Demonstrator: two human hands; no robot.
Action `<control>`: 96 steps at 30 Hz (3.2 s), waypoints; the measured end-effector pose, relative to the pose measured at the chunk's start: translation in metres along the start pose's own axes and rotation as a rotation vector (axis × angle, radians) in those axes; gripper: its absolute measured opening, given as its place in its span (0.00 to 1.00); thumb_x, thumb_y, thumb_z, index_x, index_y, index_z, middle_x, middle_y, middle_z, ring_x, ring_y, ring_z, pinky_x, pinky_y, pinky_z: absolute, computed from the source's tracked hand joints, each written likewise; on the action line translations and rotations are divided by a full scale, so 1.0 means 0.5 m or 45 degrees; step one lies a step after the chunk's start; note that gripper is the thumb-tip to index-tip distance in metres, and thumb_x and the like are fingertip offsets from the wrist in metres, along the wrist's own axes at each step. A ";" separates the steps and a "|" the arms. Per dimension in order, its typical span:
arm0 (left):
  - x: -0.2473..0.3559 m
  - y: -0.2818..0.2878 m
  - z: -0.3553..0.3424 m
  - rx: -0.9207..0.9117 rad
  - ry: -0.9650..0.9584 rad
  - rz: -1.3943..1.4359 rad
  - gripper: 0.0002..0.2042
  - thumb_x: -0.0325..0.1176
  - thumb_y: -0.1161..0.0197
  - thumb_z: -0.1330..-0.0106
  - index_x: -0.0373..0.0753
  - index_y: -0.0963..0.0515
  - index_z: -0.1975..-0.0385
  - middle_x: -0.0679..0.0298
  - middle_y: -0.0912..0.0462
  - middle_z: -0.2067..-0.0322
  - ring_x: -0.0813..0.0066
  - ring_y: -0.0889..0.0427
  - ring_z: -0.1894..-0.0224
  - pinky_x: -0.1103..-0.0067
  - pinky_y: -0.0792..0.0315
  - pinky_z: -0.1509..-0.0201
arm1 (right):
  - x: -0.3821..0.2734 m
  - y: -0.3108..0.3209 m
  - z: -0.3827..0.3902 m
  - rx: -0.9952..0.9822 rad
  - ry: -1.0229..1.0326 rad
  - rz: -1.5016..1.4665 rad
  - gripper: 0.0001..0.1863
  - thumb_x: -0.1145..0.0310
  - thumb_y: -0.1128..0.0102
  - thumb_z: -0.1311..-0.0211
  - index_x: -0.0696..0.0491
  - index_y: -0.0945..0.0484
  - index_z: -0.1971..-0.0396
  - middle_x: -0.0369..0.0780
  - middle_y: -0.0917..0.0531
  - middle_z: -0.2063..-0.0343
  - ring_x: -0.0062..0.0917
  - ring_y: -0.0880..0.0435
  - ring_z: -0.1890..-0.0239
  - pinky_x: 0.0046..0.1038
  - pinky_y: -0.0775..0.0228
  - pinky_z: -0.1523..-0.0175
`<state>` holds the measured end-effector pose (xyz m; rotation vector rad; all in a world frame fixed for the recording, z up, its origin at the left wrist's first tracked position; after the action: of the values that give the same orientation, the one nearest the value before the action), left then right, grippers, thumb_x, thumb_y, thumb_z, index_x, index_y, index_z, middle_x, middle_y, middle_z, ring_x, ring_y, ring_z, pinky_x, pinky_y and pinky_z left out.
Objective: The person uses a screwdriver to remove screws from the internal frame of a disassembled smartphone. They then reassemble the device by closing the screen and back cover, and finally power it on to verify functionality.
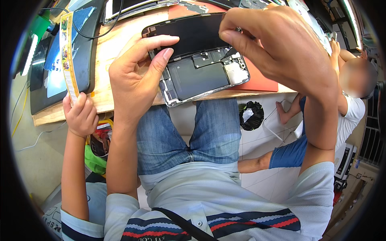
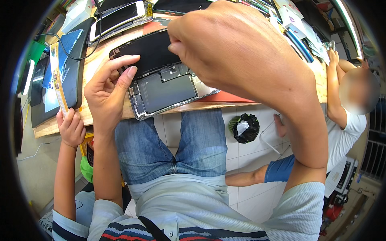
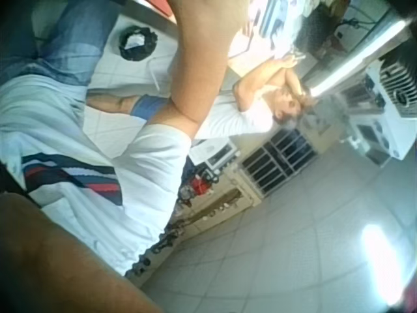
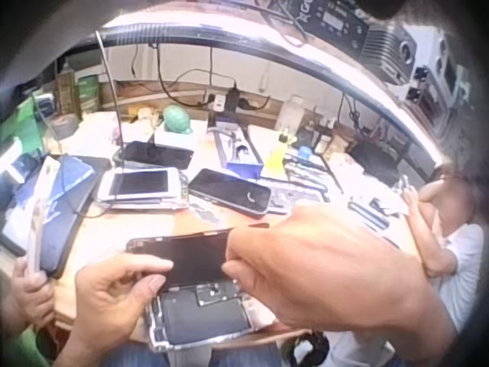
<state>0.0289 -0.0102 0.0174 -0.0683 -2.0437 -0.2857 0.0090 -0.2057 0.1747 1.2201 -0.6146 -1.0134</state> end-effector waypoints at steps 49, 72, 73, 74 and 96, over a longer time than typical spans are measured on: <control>-0.021 -0.009 0.001 0.018 -0.001 0.261 0.08 0.20 0.38 0.28 0.33 0.14 0.53 0.69 0.16 0.64 0.89 0.23 0.66 0.88 0.30 0.64 | -0.028 -0.307 0.048 1.048 -0.074 -1.218 0.13 0.78 0.29 0.39 0.60 0.17 0.55 0.37 0.15 0.63 0.16 0.14 0.61 0.19 0.20 0.57; -0.016 0.000 0.005 0.073 0.052 0.162 0.07 0.24 0.34 0.31 0.36 0.13 0.57 0.70 0.16 0.69 0.88 0.22 0.71 0.87 0.28 0.68 | -0.031 -0.301 0.051 1.032 -0.153 -1.309 0.14 0.78 0.29 0.39 0.60 0.17 0.53 0.37 0.15 0.62 0.16 0.15 0.60 0.19 0.21 0.56; -0.015 0.000 0.006 0.075 0.051 0.154 0.07 0.24 0.34 0.31 0.36 0.13 0.57 0.69 0.15 0.68 0.87 0.21 0.70 0.87 0.28 0.67 | -0.030 -0.302 0.051 1.028 -0.153 -1.313 0.14 0.78 0.29 0.39 0.60 0.17 0.53 0.37 0.15 0.62 0.16 0.15 0.60 0.19 0.21 0.56; -0.013 0.001 0.006 0.077 0.051 0.147 0.07 0.24 0.34 0.31 0.36 0.13 0.57 0.69 0.15 0.68 0.87 0.20 0.70 0.86 0.27 0.66 | -0.029 -0.302 0.052 1.024 -0.152 -1.318 0.14 0.78 0.29 0.39 0.60 0.17 0.53 0.36 0.15 0.62 0.16 0.15 0.60 0.19 0.21 0.56; 0.010 0.040 0.031 -0.379 0.132 -0.081 0.09 0.18 0.37 0.32 0.31 0.14 0.55 0.55 0.17 0.51 0.70 0.16 0.50 0.78 0.23 0.45 | -0.022 -0.303 0.052 1.005 -0.198 -1.367 0.16 0.78 0.29 0.39 0.58 0.17 0.51 0.36 0.16 0.63 0.15 0.16 0.60 0.16 0.21 0.58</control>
<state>0.0165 0.0125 0.0182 -0.1686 -1.8894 -0.6196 -0.0628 -0.2109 0.0386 2.2961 -0.4668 -1.8523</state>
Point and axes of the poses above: each hand's wrist, its own z-axis away from the middle knuckle, its own y-axis out of the back of the hand, x = y × z, the point moved 3 cm from there along -z, towards the middle knuckle
